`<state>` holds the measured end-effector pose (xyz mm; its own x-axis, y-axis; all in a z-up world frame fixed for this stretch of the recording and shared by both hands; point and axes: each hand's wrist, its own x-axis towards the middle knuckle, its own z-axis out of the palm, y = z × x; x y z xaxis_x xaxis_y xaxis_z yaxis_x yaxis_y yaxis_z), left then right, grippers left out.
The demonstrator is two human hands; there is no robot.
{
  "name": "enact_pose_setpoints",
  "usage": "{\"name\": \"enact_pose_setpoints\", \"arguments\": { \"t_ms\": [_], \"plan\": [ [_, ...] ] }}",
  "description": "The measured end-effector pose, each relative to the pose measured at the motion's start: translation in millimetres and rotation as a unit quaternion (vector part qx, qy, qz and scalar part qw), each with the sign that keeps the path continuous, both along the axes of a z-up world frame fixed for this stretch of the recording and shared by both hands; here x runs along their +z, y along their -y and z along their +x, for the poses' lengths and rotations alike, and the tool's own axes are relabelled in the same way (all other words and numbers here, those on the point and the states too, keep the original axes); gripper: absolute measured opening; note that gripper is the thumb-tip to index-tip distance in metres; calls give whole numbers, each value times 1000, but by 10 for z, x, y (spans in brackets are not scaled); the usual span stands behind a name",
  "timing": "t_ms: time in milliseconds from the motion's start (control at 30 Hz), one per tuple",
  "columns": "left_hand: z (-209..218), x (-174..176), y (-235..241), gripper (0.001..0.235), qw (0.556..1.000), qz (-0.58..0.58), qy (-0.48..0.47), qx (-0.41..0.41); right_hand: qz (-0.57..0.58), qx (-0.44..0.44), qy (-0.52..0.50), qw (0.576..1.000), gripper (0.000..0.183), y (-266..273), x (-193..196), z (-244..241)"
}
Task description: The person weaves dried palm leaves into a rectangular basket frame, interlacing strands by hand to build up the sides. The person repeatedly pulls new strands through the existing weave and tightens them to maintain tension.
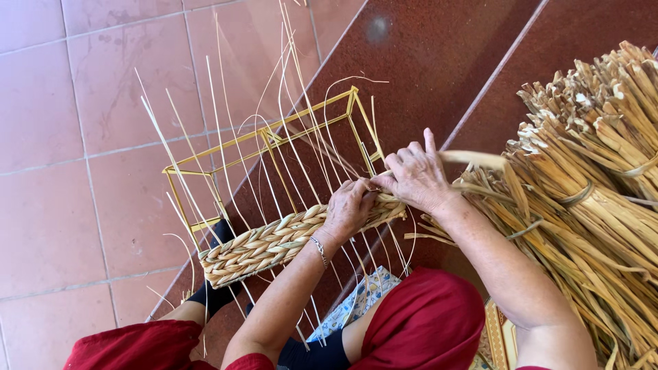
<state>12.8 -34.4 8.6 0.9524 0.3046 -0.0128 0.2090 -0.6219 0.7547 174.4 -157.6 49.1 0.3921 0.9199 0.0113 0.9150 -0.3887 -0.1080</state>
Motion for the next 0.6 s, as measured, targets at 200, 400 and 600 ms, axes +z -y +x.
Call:
{"name": "enact_pose_setpoints", "arguments": {
  "t_ms": [200,400,600],
  "plan": [
    [-63,-48,-53,13,998,-28,53,-7,-58,-92,-195,975,47,98,-2,-38],
    [-28,-56,-65,9,999,-47,-3,-3,-15,-79,-163,983,38,122,-102,-102],
    [-59,-147,-78,7,997,-30,65,-33,10,-30,-21,999,31,86,-239,-226]
  ]
}}
